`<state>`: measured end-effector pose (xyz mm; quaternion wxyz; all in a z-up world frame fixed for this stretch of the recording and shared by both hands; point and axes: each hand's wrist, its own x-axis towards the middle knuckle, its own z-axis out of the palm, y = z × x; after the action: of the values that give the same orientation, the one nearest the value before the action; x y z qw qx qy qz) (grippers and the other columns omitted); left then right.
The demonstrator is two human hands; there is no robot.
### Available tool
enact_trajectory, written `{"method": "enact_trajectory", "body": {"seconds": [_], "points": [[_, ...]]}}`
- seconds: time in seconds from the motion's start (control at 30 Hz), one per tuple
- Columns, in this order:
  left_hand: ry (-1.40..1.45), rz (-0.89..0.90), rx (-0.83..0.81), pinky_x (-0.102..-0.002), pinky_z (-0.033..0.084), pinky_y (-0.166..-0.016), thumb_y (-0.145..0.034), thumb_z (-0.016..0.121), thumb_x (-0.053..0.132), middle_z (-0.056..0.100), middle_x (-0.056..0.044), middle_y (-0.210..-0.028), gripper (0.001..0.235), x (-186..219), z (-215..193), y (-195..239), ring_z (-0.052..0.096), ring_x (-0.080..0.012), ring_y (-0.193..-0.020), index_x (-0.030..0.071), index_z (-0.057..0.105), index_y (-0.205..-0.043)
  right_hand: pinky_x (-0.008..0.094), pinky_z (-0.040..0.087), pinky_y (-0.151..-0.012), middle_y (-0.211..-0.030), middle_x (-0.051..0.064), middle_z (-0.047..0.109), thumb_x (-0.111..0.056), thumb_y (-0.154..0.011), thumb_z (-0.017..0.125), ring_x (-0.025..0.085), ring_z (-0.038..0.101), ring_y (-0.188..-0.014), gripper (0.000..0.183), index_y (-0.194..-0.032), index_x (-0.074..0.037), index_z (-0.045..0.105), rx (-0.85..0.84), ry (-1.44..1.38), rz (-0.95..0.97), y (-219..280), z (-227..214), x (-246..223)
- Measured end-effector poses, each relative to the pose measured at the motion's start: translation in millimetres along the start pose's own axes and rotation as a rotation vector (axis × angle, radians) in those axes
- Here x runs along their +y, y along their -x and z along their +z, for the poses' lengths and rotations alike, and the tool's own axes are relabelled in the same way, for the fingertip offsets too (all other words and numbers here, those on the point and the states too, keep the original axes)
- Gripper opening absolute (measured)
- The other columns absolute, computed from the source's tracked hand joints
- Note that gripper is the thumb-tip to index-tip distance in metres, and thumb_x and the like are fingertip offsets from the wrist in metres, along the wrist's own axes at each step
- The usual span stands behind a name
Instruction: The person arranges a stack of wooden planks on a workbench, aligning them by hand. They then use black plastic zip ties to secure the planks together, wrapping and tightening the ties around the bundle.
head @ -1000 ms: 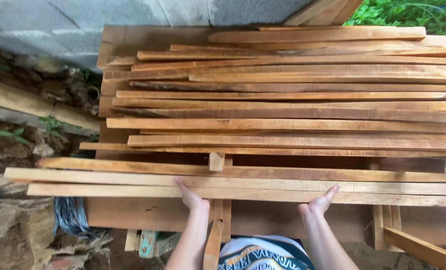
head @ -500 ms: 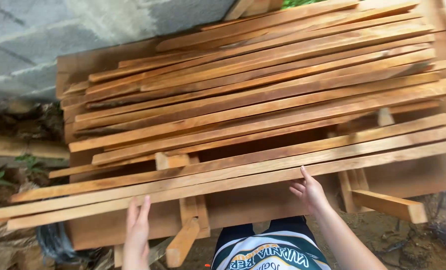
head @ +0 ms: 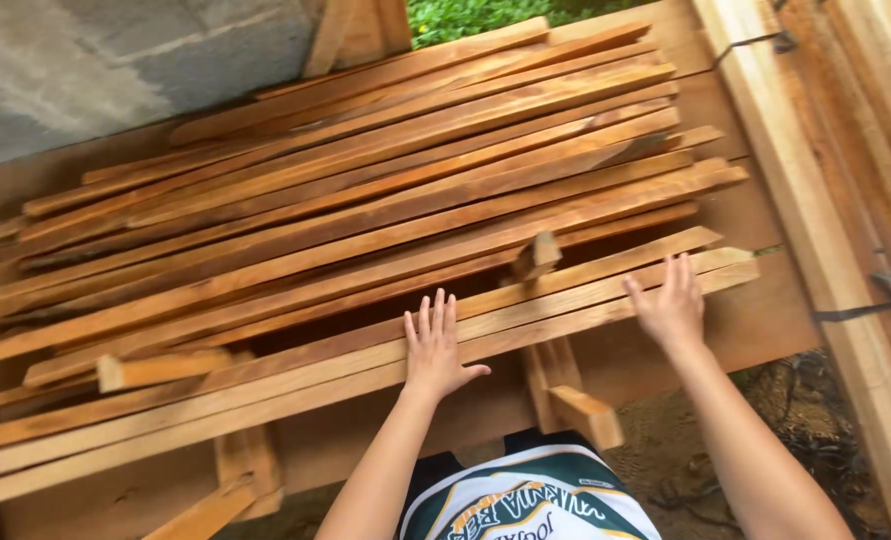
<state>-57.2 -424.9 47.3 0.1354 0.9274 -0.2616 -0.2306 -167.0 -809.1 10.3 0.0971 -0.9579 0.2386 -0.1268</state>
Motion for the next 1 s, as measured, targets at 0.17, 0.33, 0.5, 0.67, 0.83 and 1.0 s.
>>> {"method": "enact_trajectory", "body": {"seconds": [0.17,0.33,0.5,0.67,0.83,1.0], "points": [[-0.227,0.035,0.047,-0.064,0.016,-0.119,-0.054,0.091,0.062,0.034,-0.008,-0.158,0.136,4,38,-36,0.031,-0.0316,-0.145,0.014,0.024,-0.161,0.079,0.017,-0.115,-0.167,0.028,0.014,-0.057,-0.095,0.055,0.054,0.013,-0.152,0.092,-0.161,-0.001,0.023,-0.278,0.009,0.065,12,29,30],[-0.245,0.049,0.141,-0.057,0.025,-0.115,-0.048,0.091,0.062,0.044,-0.006,-0.147,0.134,-6,47,-40,0.041,-0.0273,-0.135,0.017,0.031,-0.158,0.080,0.010,-0.116,-0.169,0.026,0.005,-0.061,-0.096,0.052,0.055,0.004,-0.152,0.095,-0.162,-0.004,0.015,-0.300,-0.086,0.098,9,39,29],[-0.274,0.063,0.167,-0.057,0.025,-0.115,-0.046,0.094,0.064,0.046,-0.007,-0.149,0.139,-6,48,-31,0.043,-0.0274,-0.135,0.017,0.030,-0.159,0.054,0.043,-0.108,-0.151,0.008,0.049,-0.072,-0.084,0.062,0.032,0.049,-0.136,0.080,-0.145,-0.020,0.055,0.058,0.135,0.024,6,45,39],[-0.253,0.056,0.139,-0.058,0.023,-0.117,-0.048,0.095,0.063,0.040,-0.005,-0.153,0.136,-14,52,-34,0.037,-0.0264,-0.140,0.017,0.029,-0.158,0.060,0.037,-0.112,-0.150,0.012,0.053,-0.058,-0.097,0.056,0.033,0.050,-0.138,0.071,-0.150,-0.011,0.051,0.088,0.127,0.028,-29,50,103],[-0.243,0.081,0.192,-0.064,0.018,-0.119,-0.047,0.100,0.054,0.030,-0.010,-0.163,0.136,18,25,-25,0.032,-0.0319,-0.145,0.014,0.031,-0.158,0.064,0.033,-0.118,-0.149,0.010,0.058,-0.066,-0.103,0.044,0.029,0.053,-0.140,0.074,-0.155,-0.013,0.047,-0.163,0.036,0.080,-74,34,147],[-0.141,0.298,0.286,-0.050,0.024,-0.122,-0.073,0.082,0.056,0.048,-0.010,-0.150,0.098,80,26,-42,0.040,-0.0320,-0.141,0.009,0.042,-0.149,0.041,0.055,-0.089,-0.108,0.009,0.077,-0.061,-0.090,0.058,0.031,0.072,-0.101,0.059,-0.133,-0.021,0.068,-0.475,-0.067,0.281,-126,-2,160]]}}
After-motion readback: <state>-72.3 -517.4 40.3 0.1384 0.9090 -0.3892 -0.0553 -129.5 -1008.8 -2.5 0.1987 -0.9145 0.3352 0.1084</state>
